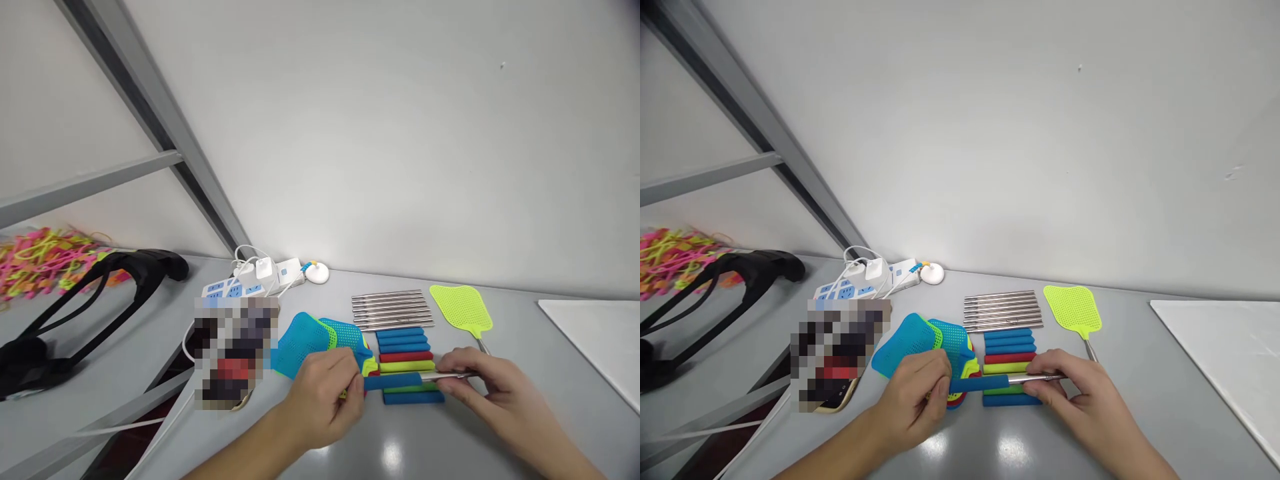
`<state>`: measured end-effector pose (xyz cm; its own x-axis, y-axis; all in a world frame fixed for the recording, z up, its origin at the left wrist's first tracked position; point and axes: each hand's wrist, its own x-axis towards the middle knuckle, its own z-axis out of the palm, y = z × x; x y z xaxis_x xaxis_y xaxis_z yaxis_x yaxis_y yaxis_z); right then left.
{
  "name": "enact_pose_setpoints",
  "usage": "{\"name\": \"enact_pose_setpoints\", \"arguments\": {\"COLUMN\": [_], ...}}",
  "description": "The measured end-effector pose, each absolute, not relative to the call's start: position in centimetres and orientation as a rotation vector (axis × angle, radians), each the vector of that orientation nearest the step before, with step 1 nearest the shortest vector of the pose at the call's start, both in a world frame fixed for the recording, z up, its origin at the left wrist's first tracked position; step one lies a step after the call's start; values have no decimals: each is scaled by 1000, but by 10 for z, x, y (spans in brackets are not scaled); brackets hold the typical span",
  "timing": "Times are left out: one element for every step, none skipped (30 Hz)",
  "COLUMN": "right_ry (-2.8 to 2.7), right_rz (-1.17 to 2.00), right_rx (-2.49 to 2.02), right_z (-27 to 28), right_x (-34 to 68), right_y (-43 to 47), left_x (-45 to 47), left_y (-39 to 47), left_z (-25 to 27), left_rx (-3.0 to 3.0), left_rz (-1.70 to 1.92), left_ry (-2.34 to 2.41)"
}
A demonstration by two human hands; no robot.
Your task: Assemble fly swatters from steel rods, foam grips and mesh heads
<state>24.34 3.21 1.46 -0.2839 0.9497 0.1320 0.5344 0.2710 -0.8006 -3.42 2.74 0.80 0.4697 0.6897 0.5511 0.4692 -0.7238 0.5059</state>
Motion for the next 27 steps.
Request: {"name": "enact_pose_setpoints", "arguments": {"right_ry": [-1896, -1876, -1859, -1841, -1822, -1804, -1783, -1749, -1698, -1633, -1561, -1491, -1439, -1415, -1423, -1465, -1546, -1667, -1812, -1964, -2105, -2225, -2321, -2397, -2462, -2519, -2574], "right_rz": [902, 949, 998, 1043, 1087, 1132, 1178, 1229, 1282, 1337, 1380, 1406, 1411, 1396, 1370, 1336, 1294, 1239, 1157, 1047, 908, 753, 600, 458, 336, 235, 158], "right_rx": [-1345, -1340, -1327, -1314, -1303, -1292, -1282, -1276, -1268, -1252, -1229, -1210, -1198, -1204, -1233, -1281, -1332, -1368, -1384, -1381, -1365, -1351, -1345, -1348, -1350, -1341, -1316], "right_z": [16, 18, 20, 22, 25, 27, 29, 31, 33, 35, 37, 38, 39, 40, 40, 39, 38, 37, 36, 34, 33, 32, 32, 31, 30, 29, 27], "right_x": [240, 236, 231, 226, 220, 213, 207, 201, 196, 191, 187, 183, 179, 175, 169, 163, 155, 146, 135, 123, 110, 97, 85, 73, 63, 54, 47], "right_y": [32, 31, 30, 29, 27, 25, 23, 20, 18, 16, 15, 14, 14, 15, 16, 18, 20, 23, 26, 29, 33, 36, 39, 41, 43, 44, 45], "left_x": [-34, -34, -33, -31, -29, -27, -25, -23, -23, -24, -27, -31, -38, -45, -54, -63, -71, -80, -87, -94, -100, -104, -108, -111, -113, -113, -113], "left_y": [27, 26, 25, 23, 21, 18, 16, 14, 13, 12, 11, 10, 9, 8, 5, 2, -2, -7, -13, -19, -26, -33, -39, -46, -52, -58, -63], "left_z": [12, 15, 18, 20, 22, 24, 26, 28, 32, 36, 43, 50, 57, 63, 69, 72, 73, 71, 68, 63, 56, 50, 43, 37, 30, 24, 18], "left_rx": [2519, 2606, 2682, 2737, 2769, 2781, 2784, 2780, 2770, 2750, 2719, 2674, 2616, 2545, 2460, 2360, 2251, 2139, 2029, 1927, 1838, 1760, 1691, 1629, 1569, 1506, 1431], "left_rz": [1044, 979, 918, 863, 816, 774, 739, 703, 667, 620, 559, 490, 425, 387, 382, 408, 460, 525, 593, 657, 714, 771, 830, 896, 966, 1030, 1088], "left_ry": [1018, 1044, 1066, 1086, 1105, 1123, 1132, 1135, 1136, 1142, 1162, 1204, 1267, 1346, 1423, 1489, 1534, 1554, 1560, 1559, 1559, 1563, 1565, 1566, 1565, 1562, 1556]}}
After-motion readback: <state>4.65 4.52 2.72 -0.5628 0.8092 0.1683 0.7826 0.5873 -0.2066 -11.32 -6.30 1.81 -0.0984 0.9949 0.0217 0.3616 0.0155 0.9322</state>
